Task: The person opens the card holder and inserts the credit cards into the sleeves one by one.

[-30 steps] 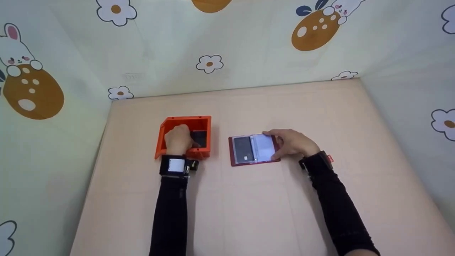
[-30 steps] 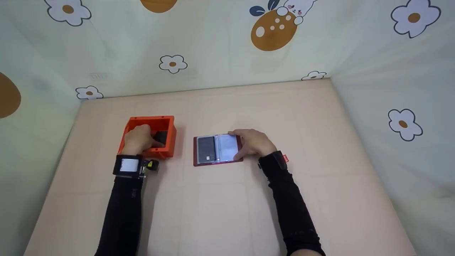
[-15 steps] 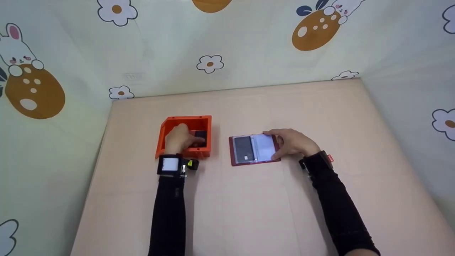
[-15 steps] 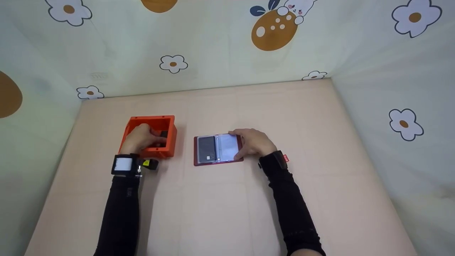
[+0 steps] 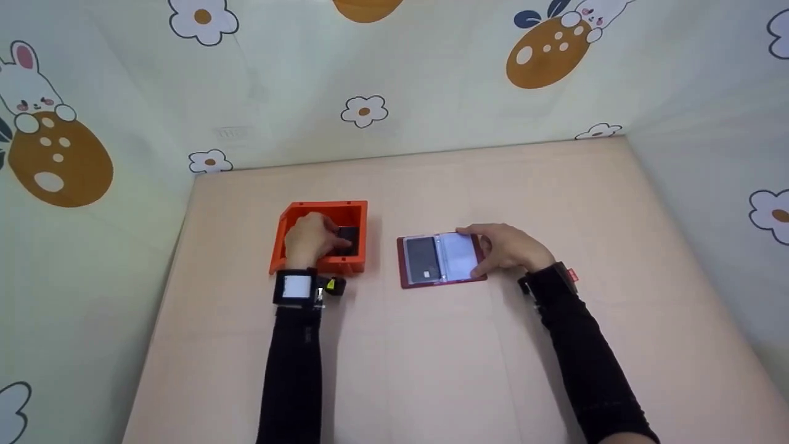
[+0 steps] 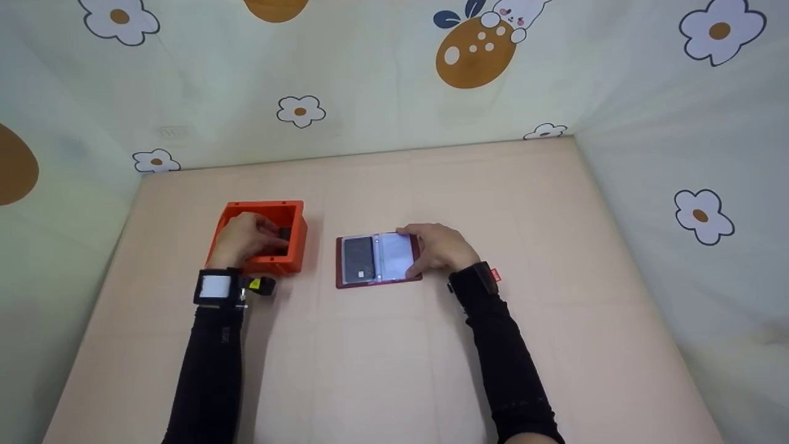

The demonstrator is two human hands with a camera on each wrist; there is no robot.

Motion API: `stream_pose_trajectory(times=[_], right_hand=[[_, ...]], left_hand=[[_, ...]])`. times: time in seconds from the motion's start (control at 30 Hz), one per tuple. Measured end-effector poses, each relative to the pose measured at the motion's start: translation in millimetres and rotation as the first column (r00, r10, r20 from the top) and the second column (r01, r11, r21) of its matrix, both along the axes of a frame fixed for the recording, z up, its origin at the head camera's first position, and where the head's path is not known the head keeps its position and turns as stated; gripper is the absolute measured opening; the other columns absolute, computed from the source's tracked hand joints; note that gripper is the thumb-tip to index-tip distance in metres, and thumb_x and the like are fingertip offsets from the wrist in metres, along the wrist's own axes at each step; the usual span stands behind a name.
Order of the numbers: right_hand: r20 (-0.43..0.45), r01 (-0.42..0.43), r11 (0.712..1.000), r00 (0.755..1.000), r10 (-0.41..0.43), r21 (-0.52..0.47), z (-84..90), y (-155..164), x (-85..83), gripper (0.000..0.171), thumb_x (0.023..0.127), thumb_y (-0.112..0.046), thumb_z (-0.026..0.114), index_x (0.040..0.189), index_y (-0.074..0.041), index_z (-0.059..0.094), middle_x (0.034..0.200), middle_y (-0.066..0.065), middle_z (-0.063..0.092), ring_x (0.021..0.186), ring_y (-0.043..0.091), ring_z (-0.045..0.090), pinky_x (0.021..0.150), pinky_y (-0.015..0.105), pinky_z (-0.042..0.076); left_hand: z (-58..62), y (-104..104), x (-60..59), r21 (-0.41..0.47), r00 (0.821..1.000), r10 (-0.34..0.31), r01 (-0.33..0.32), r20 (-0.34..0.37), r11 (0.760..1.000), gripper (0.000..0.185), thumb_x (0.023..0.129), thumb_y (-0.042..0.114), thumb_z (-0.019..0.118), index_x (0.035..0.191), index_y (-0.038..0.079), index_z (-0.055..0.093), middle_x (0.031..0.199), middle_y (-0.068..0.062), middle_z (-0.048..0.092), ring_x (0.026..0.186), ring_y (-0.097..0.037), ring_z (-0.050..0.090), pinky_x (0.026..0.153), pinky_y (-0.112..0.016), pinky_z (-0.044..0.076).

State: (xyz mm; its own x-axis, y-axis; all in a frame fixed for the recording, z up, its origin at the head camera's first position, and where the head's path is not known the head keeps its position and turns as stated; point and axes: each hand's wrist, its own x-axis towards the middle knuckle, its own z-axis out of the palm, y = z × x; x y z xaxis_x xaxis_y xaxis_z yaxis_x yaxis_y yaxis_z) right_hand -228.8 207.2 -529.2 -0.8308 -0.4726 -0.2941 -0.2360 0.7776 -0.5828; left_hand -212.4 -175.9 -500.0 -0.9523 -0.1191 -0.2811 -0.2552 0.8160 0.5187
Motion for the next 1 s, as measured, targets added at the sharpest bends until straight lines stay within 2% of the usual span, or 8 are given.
stream_pose_trajectory(times=[0.1,0.17,0.3,0.4,0.5,0.63,0.87,1.0], right_hand=[[-0.003,-0.005,1.0,1.0,0.005,-0.012,0.1,-0.5,0.1,0.093,0.067,-0.024,0.098,0.15,-0.023,0.057,0.122,0.013,0.06,0.112,0.03,0.05,0.108,0.049,0.043],[-0.008,-0.01,1.0,1.0,0.01,-0.016,-0.2,-0.5,0.0,0.093,0.067,-0.023,0.098,0.15,-0.023,0.057,0.127,0.013,0.06,0.112,0.03,0.051,0.109,0.049,0.043],[-0.014,-0.014,1.0,1.0,0.014,-0.015,-1.1,0.7,-0.5,0.092,0.067,-0.023,0.098,0.15,-0.022,0.057,0.131,0.013,0.06,0.114,0.029,0.051,0.111,0.049,0.042],[-0.012,-0.014,1.0,1.0,0.014,-0.013,-1.1,1.2,-0.6,0.093,0.068,-0.023,0.098,0.15,-0.022,0.056,0.135,0.013,0.06,0.115,0.029,0.05,0.113,0.05,0.041],[-0.008,-0.013,1.0,1.0,0.013,-0.011,-1.3,1.3,-0.8,0.093,0.068,-0.023,0.098,0.15,-0.022,0.056,0.133,0.013,0.06,0.115,0.03,0.05,0.112,0.051,0.042],[-0.001,-0.007,1.0,1.0,0.007,-0.016,-1.2,1.3,-0.4,0.092,0.068,-0.024,0.098,0.15,-0.023,0.057,0.132,0.013,0.06,0.114,0.03,0.05,0.112,0.051,0.042],[-0.004,-0.011,1.0,1.0,0.011,-0.022,-0.2,0.8,-0.9,0.092,0.067,-0.024,0.099,0.15,-0.023,0.057,0.141,0.013,0.059,0.119,0.03,0.052,0.114,0.051,0.04],[-0.005,-0.009,1.0,1.0,0.009,-0.018,-0.6,1.3,-0.9,0.093,0.067,-0.025,0.098,0.15,-0.023,0.057,0.142,0.013,0.059,0.119,0.03,0.052,0.115,0.052,0.04]], left_hand=[[0.4,-1.0,0.0,0.053,1.0,0.003,-0.004,0.01,0.999,0.046,0.084,0.022,0.086,0.123,0.004,0.071,0.117,-0.017,0.074,0.101,-0.033,0.065,0.098,-0.048,0.053],[1.2,-2.4,-0.4,0.135,0.999,0.008,-0.014,0.045,0.991,0.046,0.086,0.023,0.085,0.124,0.003,0.069,0.118,-0.017,0.073,0.103,-0.032,0.065,0.097,-0.047,0.054],[3.3,-4.7,-2.4,0.316,0.992,0.019,-0.058,0.123,0.947,0.037,0.096,0.023,0.074,0.124,0.001,0.065,0.119,-0.017,0.069,0.105,-0.031,0.061,0.094,-0.041,0.053],[3.2,-5.6,-2.8,0.392,0.988,0.036,-0.094,0.153,0.915,0.029,0.102,0.023,0.066,0.12,0.0,0.064,0.111,-0.016,0.065,0.101,-0.03,0.06,0.088,-0.036,0.051],[1.4,-6.3,-2.2,0.394,0.988,0.059,-0.112,0.143,0.912,0.026,0.103,0.027,0.064,0.107,0.001,0.064,0.09,-0.011,0.06,0.087,-0.027,0.059,0.077,-0.031,0.049],[-0.9,-6.8,-2.7,0.355,0.992,0.063,-0.099,0.111,0.929,0.036,0.101,0.038,0.066,0.091,0.003,0.061,0.068,-0.001,0.047,0.073,-0.023,0.055,0.066,-0.028,0.044],[0.4,-4.9,-3.2,0.348,0.996,-0.009,-0.023,0.089,0.937,0.025,0.1,0.029,0.07,0.101,0.003,0.07,0.087,-0.01,0.063,0.086,-0.026,0.059,0.075,-0.031,0.048],[0.9,-1.8,-4.0,0.285,0.991,-0.091,0.06,0.097,0.957,0.02,0.1,0.022,0.069,0.098,0.003,0.069,0.08,-0.007,0.06,0.08,-0.023,0.058,0.074,-0.031,0.048]])
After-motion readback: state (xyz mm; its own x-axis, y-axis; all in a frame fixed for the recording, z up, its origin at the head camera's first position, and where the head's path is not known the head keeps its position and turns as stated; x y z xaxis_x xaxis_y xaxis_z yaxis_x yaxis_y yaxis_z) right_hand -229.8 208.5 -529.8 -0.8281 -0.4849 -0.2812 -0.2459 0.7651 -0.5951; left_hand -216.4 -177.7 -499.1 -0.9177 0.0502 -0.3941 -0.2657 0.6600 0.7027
